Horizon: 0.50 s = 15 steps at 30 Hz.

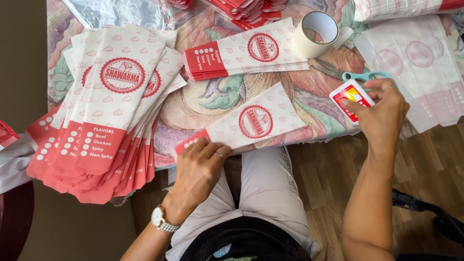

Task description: Applying glue to paper bag templates and pressing them together to assemble finished bags.

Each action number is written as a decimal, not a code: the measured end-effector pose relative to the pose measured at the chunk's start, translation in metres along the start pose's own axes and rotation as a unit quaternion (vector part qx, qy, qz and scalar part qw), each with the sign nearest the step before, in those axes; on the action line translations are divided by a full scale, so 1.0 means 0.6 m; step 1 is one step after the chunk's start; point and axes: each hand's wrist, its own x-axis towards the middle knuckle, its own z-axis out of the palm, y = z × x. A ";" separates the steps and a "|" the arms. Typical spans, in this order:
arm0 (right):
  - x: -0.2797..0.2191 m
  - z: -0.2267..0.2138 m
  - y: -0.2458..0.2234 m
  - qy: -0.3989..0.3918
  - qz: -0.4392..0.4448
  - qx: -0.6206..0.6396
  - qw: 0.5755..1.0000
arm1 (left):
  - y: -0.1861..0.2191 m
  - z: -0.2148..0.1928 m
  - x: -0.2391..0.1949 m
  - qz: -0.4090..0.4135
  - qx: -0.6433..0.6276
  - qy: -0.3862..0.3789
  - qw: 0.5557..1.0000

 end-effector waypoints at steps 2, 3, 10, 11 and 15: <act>0.014 0.012 0.023 0.013 -0.054 -0.093 0.994 | -0.009 -0.029 0.002 -0.073 -0.061 0.030 0.995; 0.022 0.018 0.034 0.024 -0.104 -0.182 0.977 | -0.013 -0.044 0.002 -0.145 -0.123 0.056 0.980; 0.079 0.120 -0.124 0.005 -0.309 0.009 0.951 | -0.112 -0.160 -0.020 -0.281 0.047 0.201 0.937; 0.086 0.138 -0.133 -0.040 -0.331 -0.010 0.943 | -0.132 -0.160 -0.030 -0.273 0.107 0.196 0.936; 0.112 0.196 -0.140 -0.124 -0.383 -0.055 0.914 | -0.179 -0.148 -0.053 -0.294 0.361 0.088 0.881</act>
